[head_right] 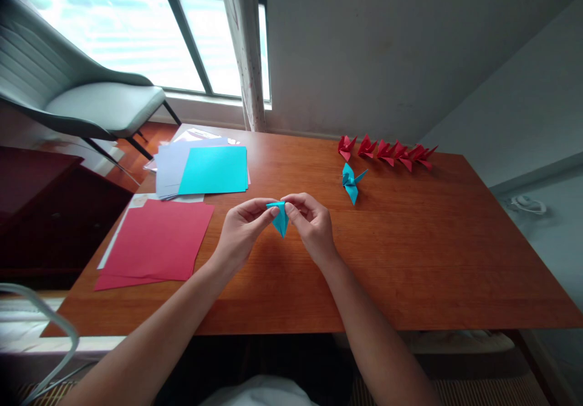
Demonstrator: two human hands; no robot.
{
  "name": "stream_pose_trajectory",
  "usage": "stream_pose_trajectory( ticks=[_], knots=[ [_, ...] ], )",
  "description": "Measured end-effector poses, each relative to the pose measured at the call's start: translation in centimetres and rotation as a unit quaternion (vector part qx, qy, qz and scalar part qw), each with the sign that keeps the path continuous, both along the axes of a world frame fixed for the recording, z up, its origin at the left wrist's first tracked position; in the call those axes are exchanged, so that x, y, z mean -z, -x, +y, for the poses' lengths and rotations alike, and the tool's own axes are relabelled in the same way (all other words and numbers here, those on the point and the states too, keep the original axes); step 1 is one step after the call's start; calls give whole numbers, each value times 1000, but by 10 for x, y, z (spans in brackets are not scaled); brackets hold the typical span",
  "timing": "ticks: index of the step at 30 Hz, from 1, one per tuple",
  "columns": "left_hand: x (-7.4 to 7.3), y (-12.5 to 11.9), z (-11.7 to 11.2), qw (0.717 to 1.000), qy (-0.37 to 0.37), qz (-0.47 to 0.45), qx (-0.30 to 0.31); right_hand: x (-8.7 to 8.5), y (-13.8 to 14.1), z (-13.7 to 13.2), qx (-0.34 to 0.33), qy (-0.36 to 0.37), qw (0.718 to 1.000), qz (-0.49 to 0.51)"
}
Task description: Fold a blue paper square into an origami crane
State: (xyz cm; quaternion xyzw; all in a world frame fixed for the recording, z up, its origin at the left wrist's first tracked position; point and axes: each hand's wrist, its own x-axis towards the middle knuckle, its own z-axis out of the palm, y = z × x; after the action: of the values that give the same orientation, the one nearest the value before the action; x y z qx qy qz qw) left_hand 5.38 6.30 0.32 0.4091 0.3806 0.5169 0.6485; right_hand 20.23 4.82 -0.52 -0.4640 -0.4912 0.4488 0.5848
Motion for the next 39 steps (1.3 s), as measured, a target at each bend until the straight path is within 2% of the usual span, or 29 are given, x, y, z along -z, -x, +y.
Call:
stream_pose_trajectory(
  ticks=[5, 16, 31, 39],
  knots=[
    [1, 1, 0, 1000, -11, 2, 2, -2, 0, -1, -17, 2, 1000, -8],
    [-4, 3, -1, 999, 14, 5, 41, 1, -1, 1, 17, -25, 999, -14],
    [-3, 4, -1, 999, 19, 6, 25, -2, 1, 0, 24, -20, 999, -43],
    [-2, 4, -1, 999, 18, 5, 27, -1, 0, 0, 13, -24, 999, -26]
  ],
)
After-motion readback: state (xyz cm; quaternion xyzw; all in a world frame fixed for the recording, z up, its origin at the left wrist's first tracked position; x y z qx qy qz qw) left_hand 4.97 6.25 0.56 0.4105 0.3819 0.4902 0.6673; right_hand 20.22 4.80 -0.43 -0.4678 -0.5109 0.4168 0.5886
